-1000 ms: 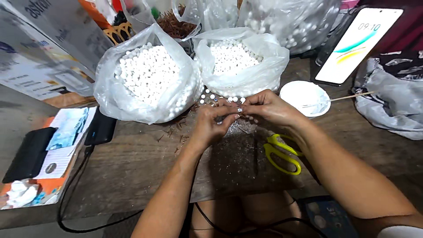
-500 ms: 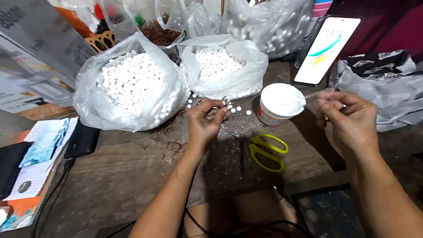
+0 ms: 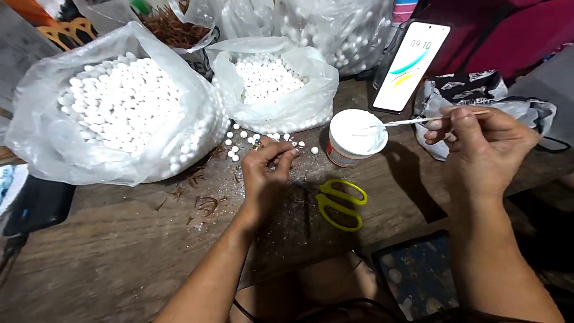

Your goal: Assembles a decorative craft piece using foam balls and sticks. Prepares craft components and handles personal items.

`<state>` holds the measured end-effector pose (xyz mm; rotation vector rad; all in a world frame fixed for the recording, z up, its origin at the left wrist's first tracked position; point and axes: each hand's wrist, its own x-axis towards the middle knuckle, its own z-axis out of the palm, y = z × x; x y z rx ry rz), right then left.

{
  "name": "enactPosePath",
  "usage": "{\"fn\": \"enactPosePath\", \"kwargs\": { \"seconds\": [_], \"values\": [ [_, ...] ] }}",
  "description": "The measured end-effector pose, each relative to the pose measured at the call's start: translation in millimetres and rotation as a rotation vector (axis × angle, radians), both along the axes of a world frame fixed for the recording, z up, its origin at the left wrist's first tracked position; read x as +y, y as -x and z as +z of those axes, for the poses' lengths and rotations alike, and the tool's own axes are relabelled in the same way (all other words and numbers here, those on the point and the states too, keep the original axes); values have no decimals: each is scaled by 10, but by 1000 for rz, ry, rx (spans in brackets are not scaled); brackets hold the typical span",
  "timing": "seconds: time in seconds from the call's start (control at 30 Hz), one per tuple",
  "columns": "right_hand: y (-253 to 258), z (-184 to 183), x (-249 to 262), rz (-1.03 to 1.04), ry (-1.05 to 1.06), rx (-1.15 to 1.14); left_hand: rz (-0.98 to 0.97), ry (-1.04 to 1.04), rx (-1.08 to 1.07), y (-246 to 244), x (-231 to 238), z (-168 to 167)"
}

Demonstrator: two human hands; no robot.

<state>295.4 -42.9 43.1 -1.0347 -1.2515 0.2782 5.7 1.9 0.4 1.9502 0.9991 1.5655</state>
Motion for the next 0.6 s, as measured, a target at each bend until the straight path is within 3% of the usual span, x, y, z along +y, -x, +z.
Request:
{"fn": "enactPosePath", "kwargs": {
  "seconds": [0.3,0.6],
  "values": [
    [-59,-60,67,4,156,421,-34,-60,-14,-164,90,-11],
    [125,72,-8,97,141,501,-46,-88,39,-427,95,198]
  ]
}}
